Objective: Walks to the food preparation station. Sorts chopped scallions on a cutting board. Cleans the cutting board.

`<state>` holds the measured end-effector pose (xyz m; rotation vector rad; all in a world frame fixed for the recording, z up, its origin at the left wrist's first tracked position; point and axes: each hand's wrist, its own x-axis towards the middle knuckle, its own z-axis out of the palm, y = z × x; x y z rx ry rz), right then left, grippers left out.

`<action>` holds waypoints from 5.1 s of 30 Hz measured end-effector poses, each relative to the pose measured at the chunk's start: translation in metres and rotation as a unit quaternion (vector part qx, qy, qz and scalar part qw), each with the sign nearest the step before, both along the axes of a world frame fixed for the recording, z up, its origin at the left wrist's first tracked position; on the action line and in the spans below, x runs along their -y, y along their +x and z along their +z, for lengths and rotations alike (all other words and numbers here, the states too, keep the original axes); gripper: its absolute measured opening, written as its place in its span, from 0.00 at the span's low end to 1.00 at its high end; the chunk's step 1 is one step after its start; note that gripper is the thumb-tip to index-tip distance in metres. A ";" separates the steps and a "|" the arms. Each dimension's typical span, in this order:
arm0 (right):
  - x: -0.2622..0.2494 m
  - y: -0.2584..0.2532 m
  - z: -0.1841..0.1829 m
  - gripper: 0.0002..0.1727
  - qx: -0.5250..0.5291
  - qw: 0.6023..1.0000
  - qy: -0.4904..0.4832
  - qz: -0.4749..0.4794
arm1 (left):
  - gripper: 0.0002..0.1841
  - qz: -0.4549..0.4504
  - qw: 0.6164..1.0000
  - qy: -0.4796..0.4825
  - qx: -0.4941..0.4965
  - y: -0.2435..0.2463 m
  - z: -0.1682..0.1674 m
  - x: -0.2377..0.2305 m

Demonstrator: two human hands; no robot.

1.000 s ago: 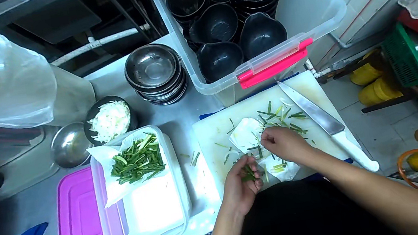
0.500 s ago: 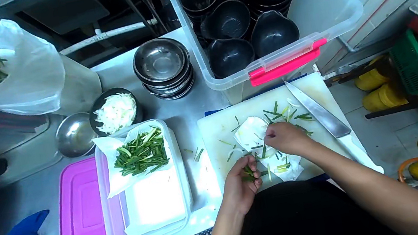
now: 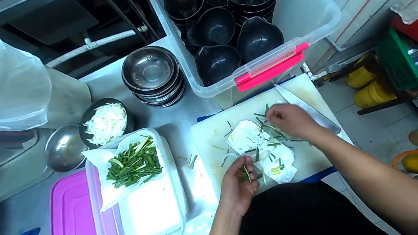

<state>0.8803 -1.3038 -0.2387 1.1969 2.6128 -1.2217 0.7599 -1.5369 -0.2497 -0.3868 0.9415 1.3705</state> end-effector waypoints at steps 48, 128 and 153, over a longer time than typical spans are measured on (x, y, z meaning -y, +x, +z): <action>-0.014 0.017 -0.026 0.08 0.073 0.965 0.215 0.134 | 0.19 0.005 1.000 0.007 0.012 0.000 -0.001 0.007; 0.053 0.070 0.020 0.13 -0.017 0.991 0.059 0.118 | 0.14 -0.236 0.967 0.015 -0.097 0.009 -0.011 -0.003; 0.072 0.050 0.032 0.14 -0.059 0.977 -0.176 0.101 | 0.24 -0.089 0.993 0.022 0.081 0.005 -0.007 -0.007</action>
